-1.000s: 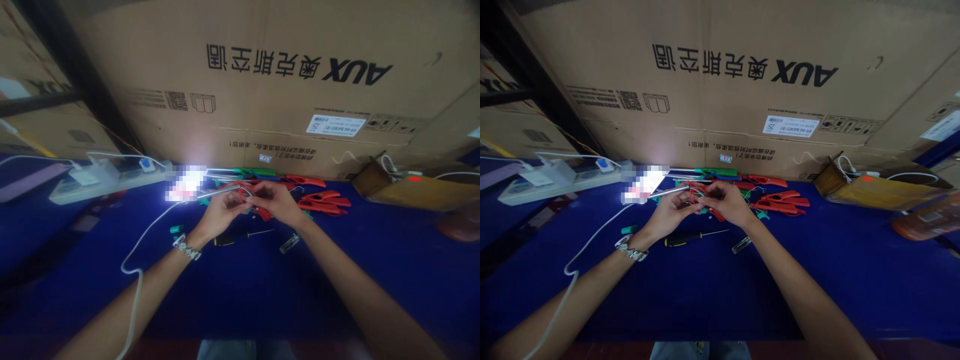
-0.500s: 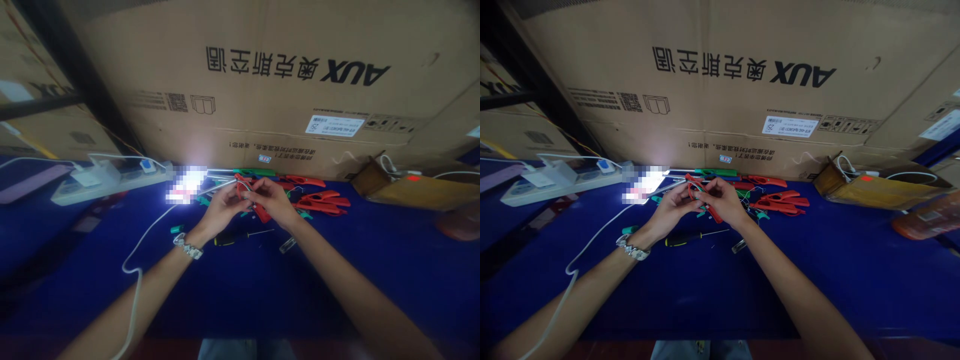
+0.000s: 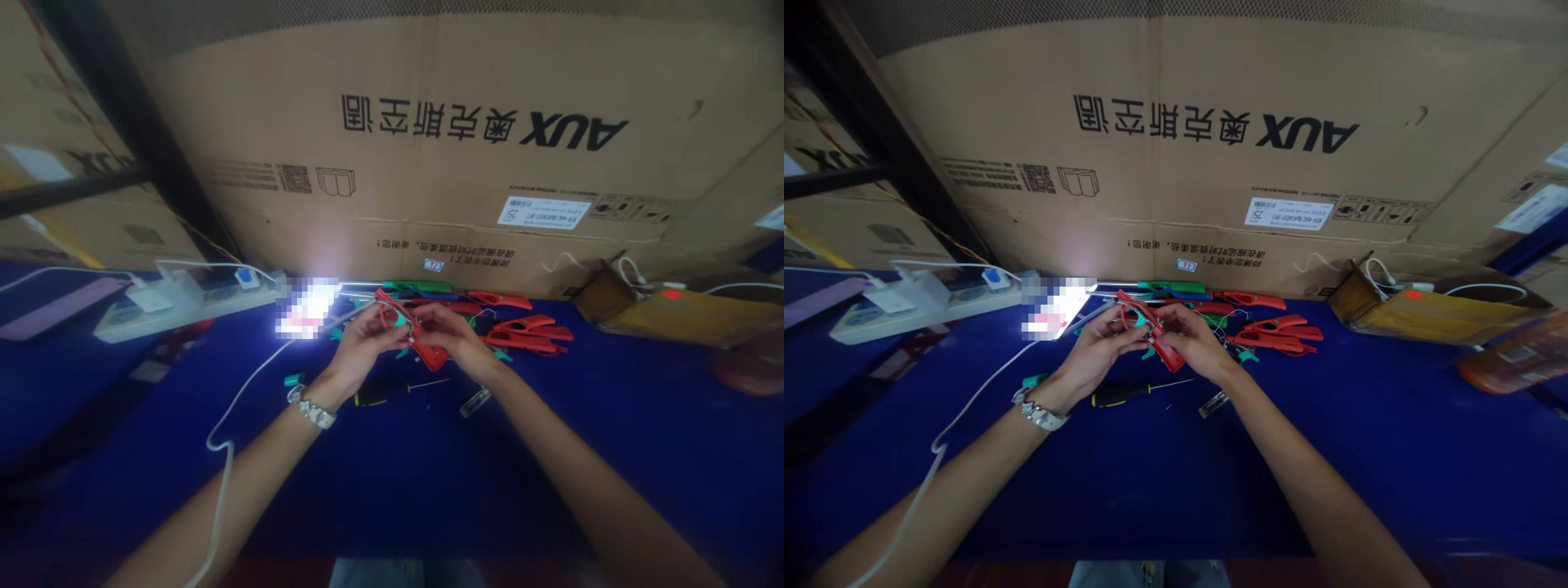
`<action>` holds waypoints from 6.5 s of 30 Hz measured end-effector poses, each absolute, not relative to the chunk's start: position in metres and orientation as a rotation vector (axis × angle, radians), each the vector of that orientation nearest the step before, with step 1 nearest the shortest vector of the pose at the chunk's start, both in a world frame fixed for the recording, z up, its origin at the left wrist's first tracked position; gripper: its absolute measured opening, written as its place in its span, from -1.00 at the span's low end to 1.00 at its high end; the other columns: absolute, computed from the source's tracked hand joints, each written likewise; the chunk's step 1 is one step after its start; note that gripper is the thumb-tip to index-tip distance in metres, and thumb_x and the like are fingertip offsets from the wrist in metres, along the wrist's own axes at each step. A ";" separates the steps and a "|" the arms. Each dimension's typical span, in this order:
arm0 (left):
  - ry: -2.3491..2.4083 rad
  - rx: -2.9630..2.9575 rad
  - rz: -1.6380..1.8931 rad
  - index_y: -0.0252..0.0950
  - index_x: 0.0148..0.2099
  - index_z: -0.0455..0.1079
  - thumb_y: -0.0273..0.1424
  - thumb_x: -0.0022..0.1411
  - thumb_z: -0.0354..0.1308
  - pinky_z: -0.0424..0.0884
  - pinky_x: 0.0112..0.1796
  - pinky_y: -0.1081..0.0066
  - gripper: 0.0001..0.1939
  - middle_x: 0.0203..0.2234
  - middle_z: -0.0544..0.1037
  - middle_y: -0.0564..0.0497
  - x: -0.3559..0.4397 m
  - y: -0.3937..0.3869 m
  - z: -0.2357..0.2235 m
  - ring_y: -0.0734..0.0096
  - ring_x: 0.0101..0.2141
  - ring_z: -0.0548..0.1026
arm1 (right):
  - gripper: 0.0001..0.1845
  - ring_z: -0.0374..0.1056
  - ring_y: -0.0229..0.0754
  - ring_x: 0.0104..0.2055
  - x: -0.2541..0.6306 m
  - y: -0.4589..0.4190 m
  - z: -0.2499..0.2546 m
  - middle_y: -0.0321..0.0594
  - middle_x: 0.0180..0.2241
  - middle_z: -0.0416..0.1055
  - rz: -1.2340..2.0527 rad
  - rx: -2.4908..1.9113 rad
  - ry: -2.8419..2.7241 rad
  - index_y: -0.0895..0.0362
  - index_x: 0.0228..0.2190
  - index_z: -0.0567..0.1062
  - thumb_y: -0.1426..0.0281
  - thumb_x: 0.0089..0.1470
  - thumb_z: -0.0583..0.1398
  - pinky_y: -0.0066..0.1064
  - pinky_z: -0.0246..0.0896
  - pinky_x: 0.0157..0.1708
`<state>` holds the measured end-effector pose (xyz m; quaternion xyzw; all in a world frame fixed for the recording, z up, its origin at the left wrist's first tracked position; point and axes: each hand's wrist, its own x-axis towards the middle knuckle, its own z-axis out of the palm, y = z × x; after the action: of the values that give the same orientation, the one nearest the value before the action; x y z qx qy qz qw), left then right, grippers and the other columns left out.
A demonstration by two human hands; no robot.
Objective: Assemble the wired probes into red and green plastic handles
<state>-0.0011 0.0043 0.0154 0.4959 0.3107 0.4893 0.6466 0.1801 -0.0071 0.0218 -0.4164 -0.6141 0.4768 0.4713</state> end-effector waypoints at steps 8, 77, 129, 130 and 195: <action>0.741 1.188 1.099 -0.28 -0.07 0.51 -0.42 0.02 0.43 0.61 -0.27 0.39 -0.62 -0.27 0.65 -0.01 -0.002 0.004 0.015 0.35 -0.27 0.61 | -0.78 0.39 -0.20 -0.38 0.190 -0.007 0.022 -0.34 -0.40 0.49 1.042 -1.115 -1.517 0.08 -0.27 0.50 0.36 -0.05 0.23 -0.34 0.30 -0.33; 0.751 1.093 1.300 -0.29 -0.08 0.52 -0.41 0.02 0.44 0.59 -0.24 0.45 -0.63 -0.26 0.63 0.01 0.002 -0.005 0.022 0.40 -0.25 0.58 | -0.82 0.44 -0.22 -0.29 0.163 -0.030 -0.010 -0.20 -0.20 0.46 0.543 -1.073 -1.584 0.07 -0.10 0.38 0.27 0.31 0.13 -0.35 0.38 -0.27; 0.934 1.311 1.490 -0.27 -0.08 0.58 -0.09 0.22 0.29 0.53 -0.34 0.40 -0.62 -0.34 0.67 -0.06 -0.026 0.022 0.025 0.39 -0.42 0.57 | -0.67 0.19 -0.40 -0.65 0.167 -0.032 -0.001 -0.36 -0.47 0.45 1.248 -0.964 -1.486 0.08 -0.24 0.42 0.07 0.18 0.24 -0.50 0.08 -0.65; 0.933 1.320 1.505 -0.27 -0.09 0.58 -0.10 0.22 0.29 0.53 -0.33 0.39 -0.63 -0.34 0.67 -0.06 -0.027 0.021 0.027 0.39 -0.41 0.57 | -0.67 0.19 -0.40 -0.65 0.166 -0.033 -0.001 -0.36 -0.47 0.45 1.245 -0.969 -1.488 0.08 -0.24 0.41 0.08 0.18 0.24 -0.50 0.08 -0.65; 0.771 1.200 1.271 -0.34 -0.25 0.56 -0.28 0.07 0.44 0.57 -0.05 0.27 -0.74 -0.24 0.68 -0.11 -0.041 0.021 0.040 0.30 -0.25 0.64 | -0.65 0.18 -0.42 -0.64 0.171 -0.031 -0.005 -0.34 -0.46 0.43 1.147 -0.969 -1.512 0.11 -0.18 0.46 0.08 0.22 0.21 -0.51 0.07 -0.65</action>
<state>-0.0409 0.0209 0.0405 0.5127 0.3294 0.5432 0.5776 0.1706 -0.0309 -0.0049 -0.3978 -0.6210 0.4711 0.4839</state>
